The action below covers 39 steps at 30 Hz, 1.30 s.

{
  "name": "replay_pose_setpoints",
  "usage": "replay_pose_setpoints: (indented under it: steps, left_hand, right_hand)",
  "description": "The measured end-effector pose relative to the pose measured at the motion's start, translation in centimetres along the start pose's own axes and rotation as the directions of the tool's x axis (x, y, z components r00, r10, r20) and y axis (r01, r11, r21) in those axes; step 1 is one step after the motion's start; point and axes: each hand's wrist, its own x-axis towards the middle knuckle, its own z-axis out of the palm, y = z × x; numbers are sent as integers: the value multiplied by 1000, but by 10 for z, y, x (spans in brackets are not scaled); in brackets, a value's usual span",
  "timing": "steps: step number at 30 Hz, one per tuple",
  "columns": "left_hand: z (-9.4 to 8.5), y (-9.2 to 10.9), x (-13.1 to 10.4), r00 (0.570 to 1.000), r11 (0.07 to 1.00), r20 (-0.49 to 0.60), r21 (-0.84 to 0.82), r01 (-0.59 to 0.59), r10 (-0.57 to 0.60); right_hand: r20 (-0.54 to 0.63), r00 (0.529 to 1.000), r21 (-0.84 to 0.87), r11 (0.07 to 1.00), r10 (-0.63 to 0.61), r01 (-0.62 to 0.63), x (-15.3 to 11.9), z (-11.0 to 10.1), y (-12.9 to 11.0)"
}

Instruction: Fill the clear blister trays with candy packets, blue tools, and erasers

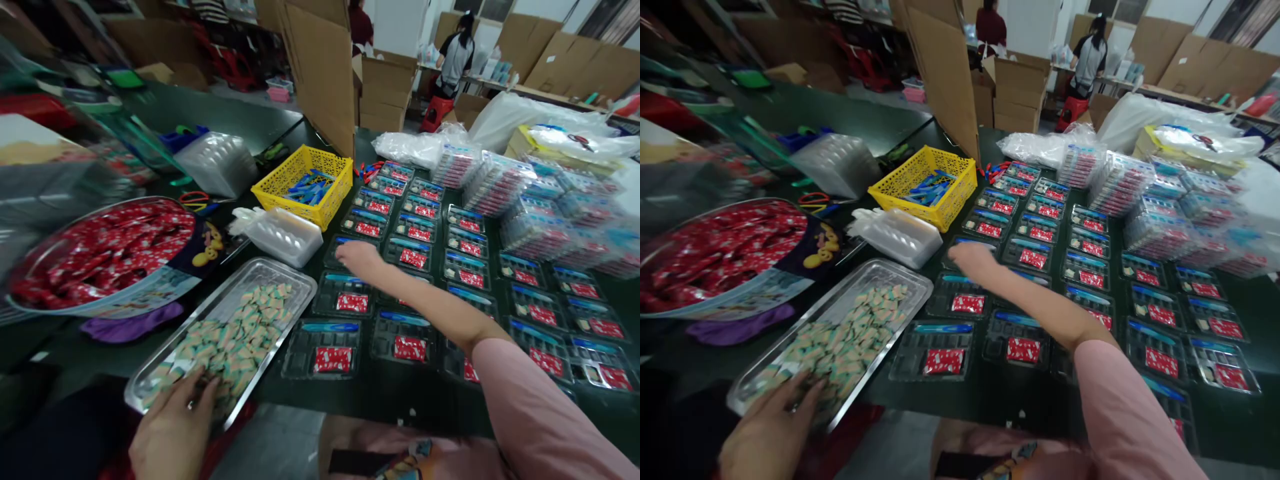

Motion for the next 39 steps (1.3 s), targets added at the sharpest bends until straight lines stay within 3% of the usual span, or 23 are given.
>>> replay_pose_setpoints:
  steps: [3, 5, 7, 10, 14, 18, 21, 23, 28, 32, 36, 39]
  left_hand:
    - [4, -8, 3, 992, 967, 9, 222, -122, 123]
    - [6, -15, 5, 986, 943, -13, 297, -152, 163]
    - [6, -22, 6, 972, 909, 10, 353, -222, 234]
    - [5, -29, 6, 932, 850, 40, 397, -346, 361]
    - [2, -31, 1, 907, 839, 18, 372, -397, 422]
    - [-2, -22, -14, 951, 919, -38, 269, -286, 307]
    - [-1, -13, -24, 989, 995, -108, 35, -96, 99]
    - [1, -11, -27, 994, 985, -111, -169, -19, 0]
    - [9, -3, -33, 985, 860, -152, -510, -7, -82]
    - [19, 13, -43, 988, 769, -102, -639, 24, -115]
    - [31, 25, -52, 993, 734, -27, -675, 67, -115]
    - [37, 27, -57, 997, 743, 1, -666, 58, -77]
  right_hand:
    - [6, 958, 114, 952, -288, 285, 0, 21, -81]
    - [34, 917, 167, 907, -398, 387, -1, 34, -127]
    - [89, 895, 186, 890, -436, 415, -1, 44, -161]
    - [157, 907, 177, 914, -392, 364, 2, 54, -188]
    - [171, 934, 160, 945, -313, 287, 4, 57, -192]
    - [151, 938, 119, 947, -313, 297, -3, 58, -186]
    - [121, 932, 113, 938, -341, 329, -8, 59, -182]
    - [91, 934, 131, 934, -344, 331, -9, 62, -179]
    - [-8, 961, 393, 883, -277, 258, -7, 70, -172]
    - [-100, 984, 702, 690, -150, 176, -5, 75, -169]
    - [-39, 995, 930, 360, -86, 68, -8, 78, -170]
    - [-15, 994, 980, 196, -104, 36, -15, 77, -174]
